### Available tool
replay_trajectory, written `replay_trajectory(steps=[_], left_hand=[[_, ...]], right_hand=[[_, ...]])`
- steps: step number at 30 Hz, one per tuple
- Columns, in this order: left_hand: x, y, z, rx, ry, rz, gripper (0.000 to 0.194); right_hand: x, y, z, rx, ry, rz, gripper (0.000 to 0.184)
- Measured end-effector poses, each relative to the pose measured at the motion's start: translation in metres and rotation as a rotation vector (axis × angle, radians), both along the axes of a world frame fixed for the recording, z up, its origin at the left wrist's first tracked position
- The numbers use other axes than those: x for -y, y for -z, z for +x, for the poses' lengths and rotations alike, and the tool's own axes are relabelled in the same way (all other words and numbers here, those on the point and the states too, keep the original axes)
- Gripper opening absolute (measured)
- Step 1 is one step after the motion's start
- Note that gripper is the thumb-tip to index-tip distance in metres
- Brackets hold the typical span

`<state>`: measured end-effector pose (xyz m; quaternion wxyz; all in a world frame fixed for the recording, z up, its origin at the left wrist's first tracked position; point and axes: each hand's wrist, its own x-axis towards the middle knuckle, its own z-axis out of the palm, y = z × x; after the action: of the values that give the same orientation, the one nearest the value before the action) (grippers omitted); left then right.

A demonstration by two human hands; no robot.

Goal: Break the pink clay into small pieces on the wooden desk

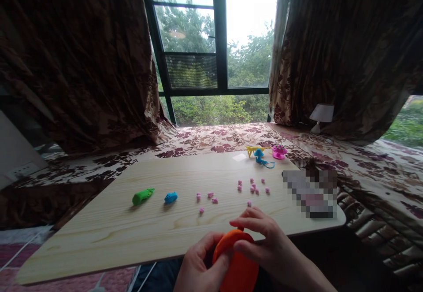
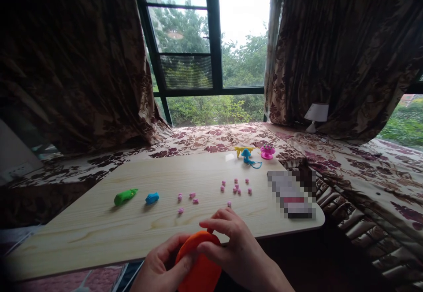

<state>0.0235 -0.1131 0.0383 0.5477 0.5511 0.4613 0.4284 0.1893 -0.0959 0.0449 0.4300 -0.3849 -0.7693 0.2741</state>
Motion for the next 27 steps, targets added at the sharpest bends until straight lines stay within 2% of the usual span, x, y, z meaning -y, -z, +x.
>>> replay_trajectory(steps=[2, 6, 11, 15, 20, 24, 27], left_hand=[[-0.0005, -0.0002, -0.0007, -0.02, -0.013, 0.015, 0.033], [-0.0006, -0.0011, -0.0006, 0.033, -0.06, -0.004, 0.037], [-0.0008, -0.0015, -0.0009, -0.056, -0.042, 0.062, 0.033], [-0.0008, -0.0023, -0.0026, -0.06, 0.001, 0.039, 0.035], [-0.0005, -0.002, -0.0044, -0.143, 0.005, 0.09, 0.031], [-0.0003, -0.0026, -0.0036, -0.17, -0.009, 0.121, 0.031], [-0.0004, -0.0024, -0.003, -0.185, 0.009, 0.135, 0.028]], right_hand=[[0.0001, 0.0001, 0.0011, -0.008, -0.007, 0.02, 0.026], [0.0004, -0.0012, 0.0005, -0.015, 0.013, 0.03, 0.018], [-0.0011, 0.0009, -0.0034, -0.031, -0.005, 0.049, 0.02], [-0.0016, 0.002, -0.004, -0.114, 0.066, 0.048, 0.015], [0.0015, -0.0018, -0.004, -0.06, -0.012, 0.006, 0.014], [0.0025, -0.0011, -0.0073, -0.096, 0.028, 0.003, 0.012], [0.0017, 0.0004, -0.0074, -0.079, -0.02, -0.004, 0.013]])
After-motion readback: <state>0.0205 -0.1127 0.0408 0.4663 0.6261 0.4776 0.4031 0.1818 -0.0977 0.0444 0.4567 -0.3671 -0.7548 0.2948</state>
